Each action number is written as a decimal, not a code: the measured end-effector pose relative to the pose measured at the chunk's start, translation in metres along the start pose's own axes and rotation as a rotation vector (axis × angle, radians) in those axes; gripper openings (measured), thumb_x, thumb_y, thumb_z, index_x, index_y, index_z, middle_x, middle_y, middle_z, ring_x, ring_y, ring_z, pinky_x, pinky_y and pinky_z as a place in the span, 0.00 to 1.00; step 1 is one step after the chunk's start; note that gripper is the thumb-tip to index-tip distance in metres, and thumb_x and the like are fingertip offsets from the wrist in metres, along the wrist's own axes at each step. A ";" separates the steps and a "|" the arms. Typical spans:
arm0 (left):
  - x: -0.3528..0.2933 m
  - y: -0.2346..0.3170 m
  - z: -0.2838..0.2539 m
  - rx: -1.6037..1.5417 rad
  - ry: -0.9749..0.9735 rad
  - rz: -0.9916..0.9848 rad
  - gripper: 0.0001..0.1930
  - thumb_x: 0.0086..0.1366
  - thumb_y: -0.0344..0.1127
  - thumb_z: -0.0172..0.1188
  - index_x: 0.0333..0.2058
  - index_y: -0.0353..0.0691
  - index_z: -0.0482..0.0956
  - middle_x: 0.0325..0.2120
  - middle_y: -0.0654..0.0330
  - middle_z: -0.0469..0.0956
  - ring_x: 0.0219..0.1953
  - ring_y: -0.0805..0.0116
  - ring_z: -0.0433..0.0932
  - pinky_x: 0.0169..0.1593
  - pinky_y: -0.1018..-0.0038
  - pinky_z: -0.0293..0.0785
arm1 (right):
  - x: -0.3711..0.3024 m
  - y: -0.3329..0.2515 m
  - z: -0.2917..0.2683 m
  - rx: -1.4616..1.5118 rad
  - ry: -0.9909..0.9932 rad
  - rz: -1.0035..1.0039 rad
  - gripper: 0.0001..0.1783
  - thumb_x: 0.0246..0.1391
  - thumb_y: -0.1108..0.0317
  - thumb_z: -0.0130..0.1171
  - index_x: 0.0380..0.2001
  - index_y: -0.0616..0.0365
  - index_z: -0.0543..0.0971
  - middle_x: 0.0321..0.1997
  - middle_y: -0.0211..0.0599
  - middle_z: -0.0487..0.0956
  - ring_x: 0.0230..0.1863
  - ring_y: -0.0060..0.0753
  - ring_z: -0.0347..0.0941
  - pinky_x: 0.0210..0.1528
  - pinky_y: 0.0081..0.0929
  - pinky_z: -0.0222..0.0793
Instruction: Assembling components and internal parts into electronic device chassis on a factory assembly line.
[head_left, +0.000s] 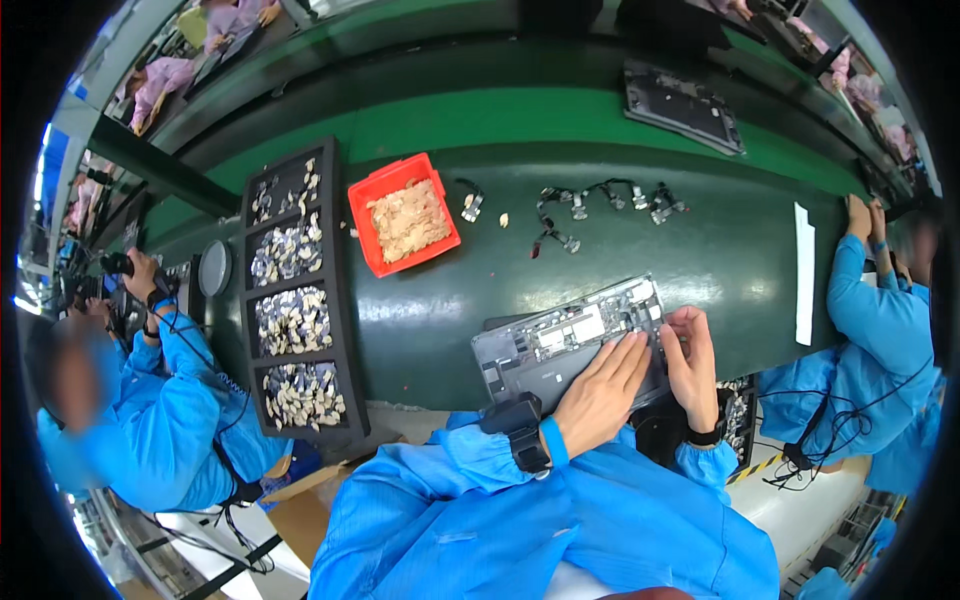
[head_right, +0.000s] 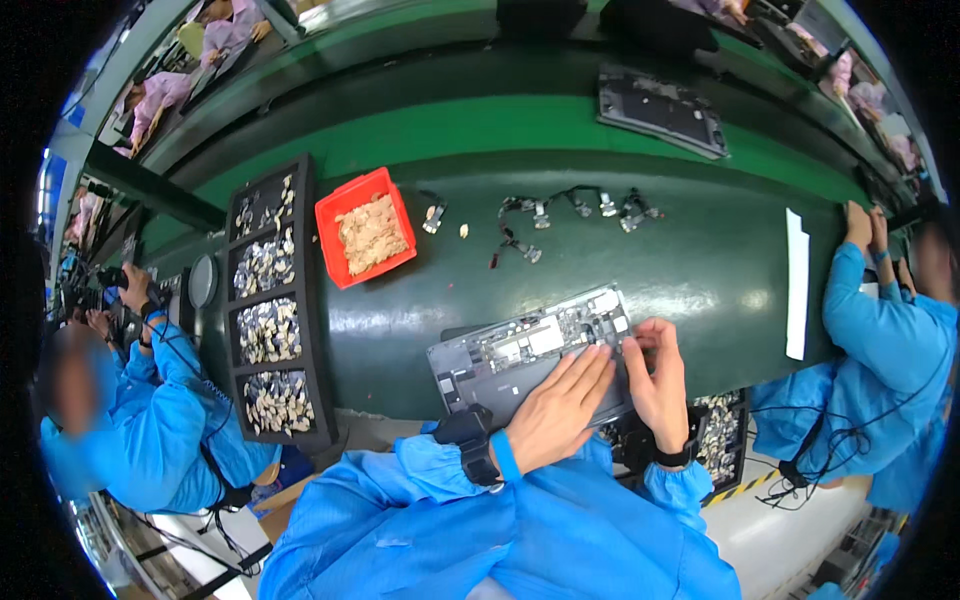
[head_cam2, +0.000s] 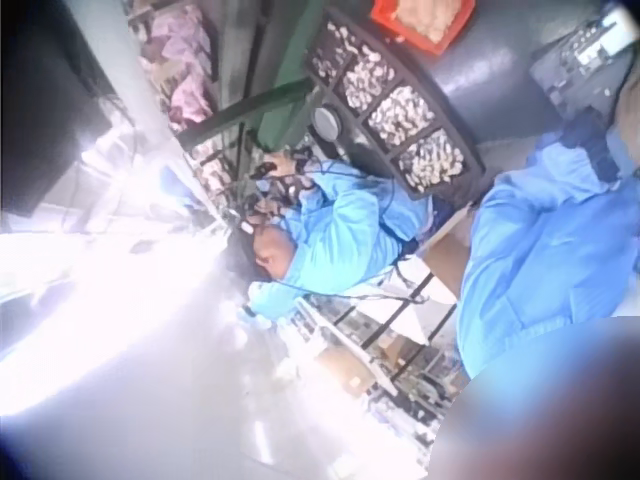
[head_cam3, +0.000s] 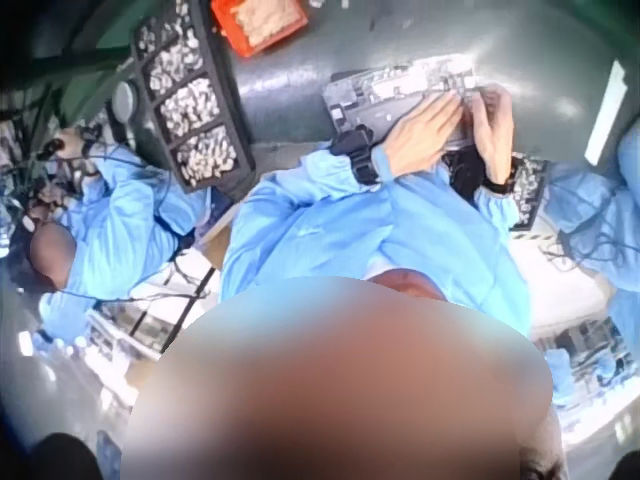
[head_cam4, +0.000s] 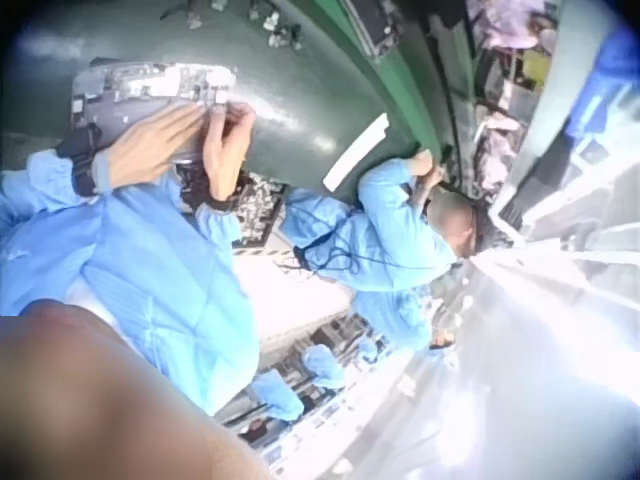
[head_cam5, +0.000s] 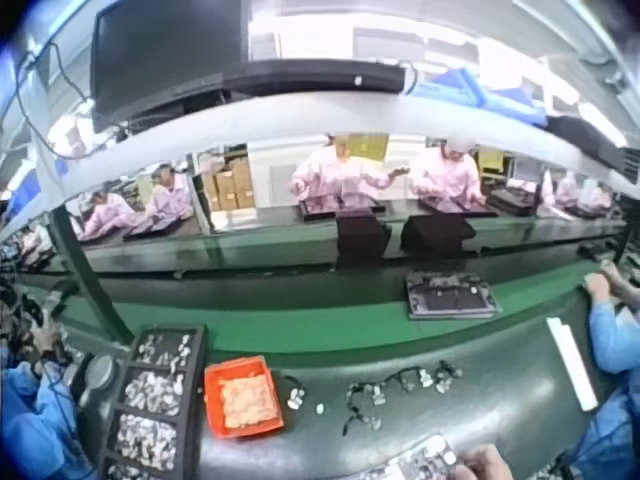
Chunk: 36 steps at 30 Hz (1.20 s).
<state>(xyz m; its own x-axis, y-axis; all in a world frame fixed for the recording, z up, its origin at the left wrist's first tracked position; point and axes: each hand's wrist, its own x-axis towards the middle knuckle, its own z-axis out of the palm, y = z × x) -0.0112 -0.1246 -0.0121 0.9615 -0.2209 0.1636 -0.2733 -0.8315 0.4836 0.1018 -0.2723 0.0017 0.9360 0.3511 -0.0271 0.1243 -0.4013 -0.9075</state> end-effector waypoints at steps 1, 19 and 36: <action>0.000 -0.002 -0.004 -0.014 0.001 0.003 0.45 0.56 0.40 0.68 0.68 0.27 0.60 0.72 0.43 0.57 0.76 0.51 0.53 0.77 0.57 0.49 | 0.004 0.006 -0.001 0.035 -0.003 0.037 0.15 0.66 0.68 0.59 0.52 0.62 0.74 0.41 0.40 0.79 0.43 0.27 0.75 0.43 0.27 0.73; -0.031 -0.020 -0.028 -0.475 0.053 0.140 0.44 0.67 0.49 0.63 0.73 0.34 0.53 0.72 0.44 0.58 0.74 0.49 0.57 0.77 0.53 0.50 | -0.015 0.009 -0.009 0.540 -0.320 0.310 0.21 0.66 0.72 0.60 0.59 0.54 0.67 0.38 0.31 0.83 0.37 0.20 0.78 0.38 0.19 0.74; -0.191 -0.105 -0.111 0.089 0.910 -1.002 0.25 0.57 0.24 0.66 0.55 0.37 0.75 0.41 0.49 0.73 0.44 0.48 0.74 0.50 0.56 0.71 | 0.318 -0.065 0.005 0.867 -0.206 0.046 0.14 0.64 0.59 0.65 0.48 0.52 0.81 0.44 0.28 0.82 0.49 0.25 0.76 0.53 0.39 0.72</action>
<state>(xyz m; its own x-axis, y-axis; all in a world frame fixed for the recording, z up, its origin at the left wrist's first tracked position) -0.1698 0.0610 0.0011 0.3752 0.8770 0.3001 0.5627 -0.4728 0.6781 0.3896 -0.1302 0.0494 0.8458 0.5289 -0.0702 -0.2828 0.3328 -0.8996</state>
